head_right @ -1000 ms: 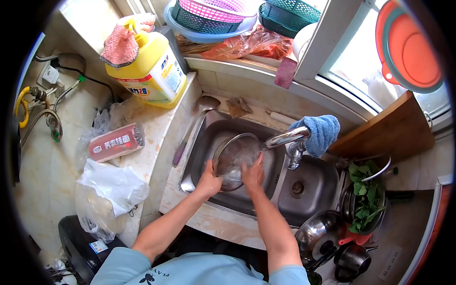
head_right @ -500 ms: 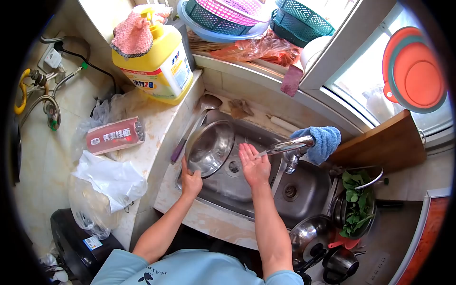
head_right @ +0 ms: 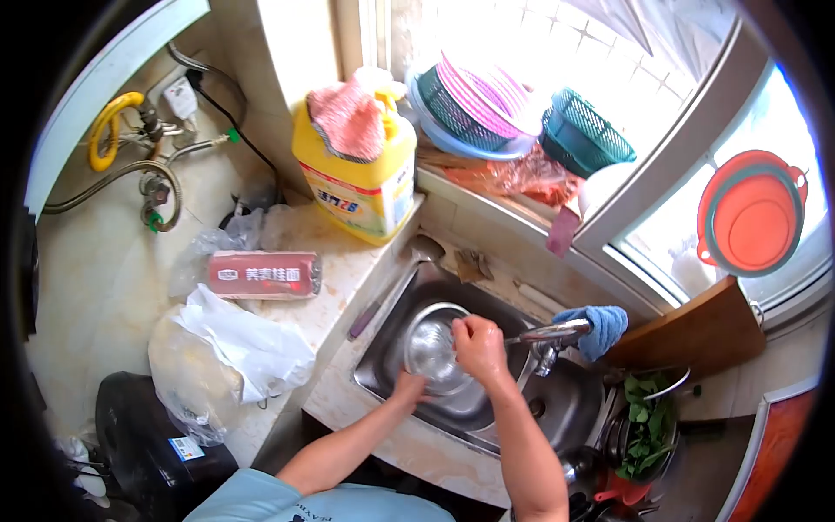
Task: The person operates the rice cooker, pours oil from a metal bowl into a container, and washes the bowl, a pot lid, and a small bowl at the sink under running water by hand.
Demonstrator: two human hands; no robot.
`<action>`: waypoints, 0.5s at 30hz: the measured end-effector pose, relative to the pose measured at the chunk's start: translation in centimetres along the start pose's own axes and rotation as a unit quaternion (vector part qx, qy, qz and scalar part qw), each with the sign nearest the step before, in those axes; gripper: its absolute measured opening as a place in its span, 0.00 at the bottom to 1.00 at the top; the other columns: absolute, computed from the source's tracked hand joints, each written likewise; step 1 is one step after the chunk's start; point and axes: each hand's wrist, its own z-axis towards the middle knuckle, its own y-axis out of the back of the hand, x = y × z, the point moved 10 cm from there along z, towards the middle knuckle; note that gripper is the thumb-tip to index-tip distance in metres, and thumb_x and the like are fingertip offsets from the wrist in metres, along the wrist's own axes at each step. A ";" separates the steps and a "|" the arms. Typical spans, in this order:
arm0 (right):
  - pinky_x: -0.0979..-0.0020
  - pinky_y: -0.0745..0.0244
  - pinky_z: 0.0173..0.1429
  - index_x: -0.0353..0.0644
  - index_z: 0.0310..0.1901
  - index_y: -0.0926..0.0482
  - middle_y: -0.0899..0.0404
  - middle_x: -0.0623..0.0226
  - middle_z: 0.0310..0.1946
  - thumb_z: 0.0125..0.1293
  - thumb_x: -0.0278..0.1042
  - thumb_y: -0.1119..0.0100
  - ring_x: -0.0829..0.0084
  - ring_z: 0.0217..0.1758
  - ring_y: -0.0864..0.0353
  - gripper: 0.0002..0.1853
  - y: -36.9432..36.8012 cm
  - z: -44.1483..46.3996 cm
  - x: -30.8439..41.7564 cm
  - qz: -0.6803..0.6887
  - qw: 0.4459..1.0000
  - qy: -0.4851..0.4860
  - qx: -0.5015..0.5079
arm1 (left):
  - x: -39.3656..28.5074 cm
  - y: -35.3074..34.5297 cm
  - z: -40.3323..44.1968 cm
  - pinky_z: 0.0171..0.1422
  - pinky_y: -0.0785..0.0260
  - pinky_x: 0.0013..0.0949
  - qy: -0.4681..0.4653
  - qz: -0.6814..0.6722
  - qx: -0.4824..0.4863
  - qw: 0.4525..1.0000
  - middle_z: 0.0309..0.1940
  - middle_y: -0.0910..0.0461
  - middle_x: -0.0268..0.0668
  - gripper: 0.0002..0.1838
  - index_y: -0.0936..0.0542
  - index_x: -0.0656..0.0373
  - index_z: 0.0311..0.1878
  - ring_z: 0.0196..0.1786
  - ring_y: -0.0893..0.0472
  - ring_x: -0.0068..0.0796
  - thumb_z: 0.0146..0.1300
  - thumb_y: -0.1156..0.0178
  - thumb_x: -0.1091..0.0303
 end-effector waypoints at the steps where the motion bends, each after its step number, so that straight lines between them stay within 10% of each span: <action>1: 0.73 0.30 0.23 0.35 0.33 0.19 0.21 0.66 0.21 0.71 0.37 0.45 0.77 0.19 0.24 0.14 0.2 0.3 3.3 0.062 0.997 -0.002 0.035 | 1.4 -1.5 0.3 0.38 0.16 0.50 0.046 -0.020 0.053 0.997 0.52 0.25 0.46 0.28 0.33 0.57 0.64 0.49 0.19 0.46 0.56 0.48 0.77; 8: 0.78 0.33 0.23 0.41 0.39 0.23 0.20 0.70 0.26 0.73 0.53 0.48 0.81 0.21 0.28 0.20 1.5 7.4 21.8 0.317 0.944 -0.027 0.086 | 5.4 -5.7 1.2 0.39 0.15 0.52 0.126 -0.043 0.157 0.979 0.56 0.30 0.49 0.36 0.41 0.56 0.68 0.51 0.20 0.49 0.52 0.50 0.83; 15: 0.87 0.54 0.14 0.47 0.31 0.26 0.32 0.83 0.19 0.70 0.60 0.44 0.93 0.13 0.44 0.23 0.9 12.1 31.5 0.167 0.983 -0.019 0.072 | 3.4 -2.5 0.5 0.39 0.15 0.53 0.097 -0.049 0.097 0.989 0.55 0.30 0.50 0.35 0.40 0.57 0.66 0.50 0.20 0.51 0.51 0.49 0.84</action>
